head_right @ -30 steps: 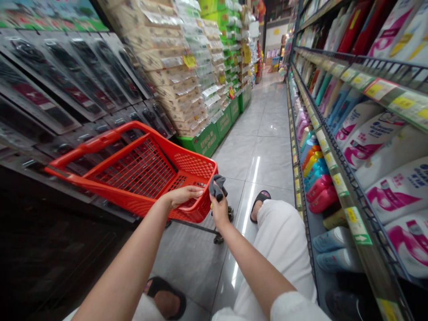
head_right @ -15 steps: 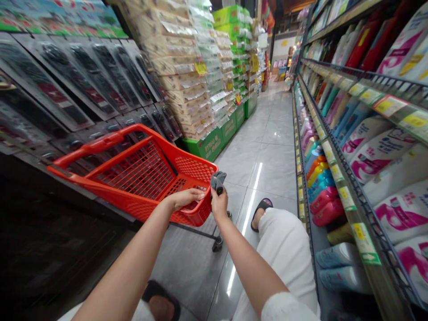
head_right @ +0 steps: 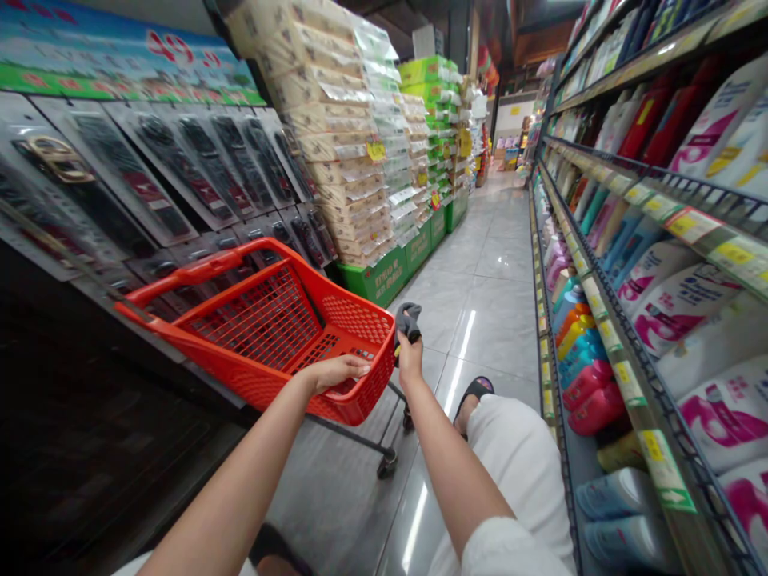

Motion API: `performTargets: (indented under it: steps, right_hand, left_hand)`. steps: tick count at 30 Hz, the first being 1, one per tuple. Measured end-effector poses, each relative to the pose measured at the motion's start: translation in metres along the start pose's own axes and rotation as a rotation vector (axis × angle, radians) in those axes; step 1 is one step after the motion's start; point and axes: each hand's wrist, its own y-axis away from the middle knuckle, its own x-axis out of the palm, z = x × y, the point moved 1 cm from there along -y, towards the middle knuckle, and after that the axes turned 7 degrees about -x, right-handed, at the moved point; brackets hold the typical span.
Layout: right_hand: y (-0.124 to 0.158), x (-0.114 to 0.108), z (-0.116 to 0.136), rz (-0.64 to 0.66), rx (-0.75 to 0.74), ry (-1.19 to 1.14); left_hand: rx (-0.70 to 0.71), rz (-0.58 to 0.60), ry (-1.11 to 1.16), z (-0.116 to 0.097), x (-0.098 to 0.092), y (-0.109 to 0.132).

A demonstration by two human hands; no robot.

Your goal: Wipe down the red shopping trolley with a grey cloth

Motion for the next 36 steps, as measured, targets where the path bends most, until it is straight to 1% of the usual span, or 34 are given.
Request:
performTargets:
  steps: [1, 2, 5, 7, 8, 10, 13, 14, 15, 16, 19, 20, 21, 22, 25, 27, 29, 32, 34, 36]
  right_hand:
    - [0.001, 0.003, -0.005, 0.034, -0.001, -0.015]
    - [0.004, 0.003, -0.012, 0.036, 0.025, -0.014]
    - [0.019, -0.008, -0.034, -0.045, 0.17, 0.049]
    - [0.023, -0.015, -0.041, -0.054, 0.244, 0.078]
    - [0.022, -0.017, -0.04, -0.041, 0.255, 0.077]
    - [0.017, -0.014, -0.032, -0.006, 0.206, 0.046]
    - [0.012, -0.006, -0.022, 0.051, 0.036, -0.033]
    - [0.013, -0.006, -0.022, 0.063, 0.005, -0.043]
    - [0.015, -0.008, -0.025, 0.066, 0.011, -0.034]
    - [0.018, -0.011, -0.028, 0.063, 0.051, -0.009]
    - [0.025, -0.024, -0.039, 0.07, 0.242, 0.08]
    - [0.024, -0.026, -0.039, 0.077, 0.283, 0.086]
    - [0.022, -0.026, -0.037, 0.083, 0.29, 0.072]
    - [0.019, -0.024, -0.033, 0.093, 0.264, 0.04]
    - [0.015, -0.017, -0.024, 0.124, 0.086, -0.049]
    - [0.023, -0.019, -0.03, 0.135, 0.022, -0.025]
    - [0.039, -0.029, -0.047, 0.114, 0.072, 0.045]
    - [0.057, -0.047, -0.076, 0.075, 0.257, 0.098]
    - [0.055, -0.049, -0.083, 0.057, 0.331, 0.079]
    - [0.042, -0.041, -0.076, 0.037, 0.297, 0.026]
  left_hand:
    - [0.008, -0.005, -0.004, 0.001, 0.0, 0.0]
    - [0.018, -0.01, -0.006, 0.001, -0.001, -0.001]
    - [0.033, -0.02, -0.004, 0.005, -0.002, -0.001]
    - [0.02, -0.023, -0.007, 0.007, -0.003, -0.001]
    - [0.015, -0.025, -0.01, 0.007, -0.004, -0.001]
    - [0.003, -0.021, -0.017, 0.008, -0.003, 0.0]
    - [-0.001, -0.003, -0.01, 0.006, -0.001, 0.001]
    - [-0.001, 0.002, -0.004, 0.005, 0.0, 0.001]
    - [0.001, 0.004, 0.002, 0.004, 0.001, 0.001]
    - [0.005, 0.002, 0.006, 0.004, 0.001, 0.001]
    - [0.003, -0.01, 0.013, 0.005, 0.001, 0.0]
    - [0.005, -0.016, 0.012, 0.006, 0.001, -0.001]
    - [0.01, -0.021, 0.011, 0.006, 0.0, -0.002]
    - [0.019, -0.023, 0.008, 0.007, 0.0, -0.003]
    - [0.044, -0.017, 0.0, 0.006, 0.0, -0.006]
    - [0.04, -0.021, -0.002, 0.006, 0.0, -0.007]
    - [0.036, -0.028, -0.005, 0.005, 0.0, -0.007]
    - [0.041, -0.039, -0.012, 0.004, 0.001, -0.006]
    - [0.044, -0.044, -0.019, 0.003, 0.001, -0.004]
    - [0.045, -0.044, -0.028, 0.002, 0.001, -0.004]
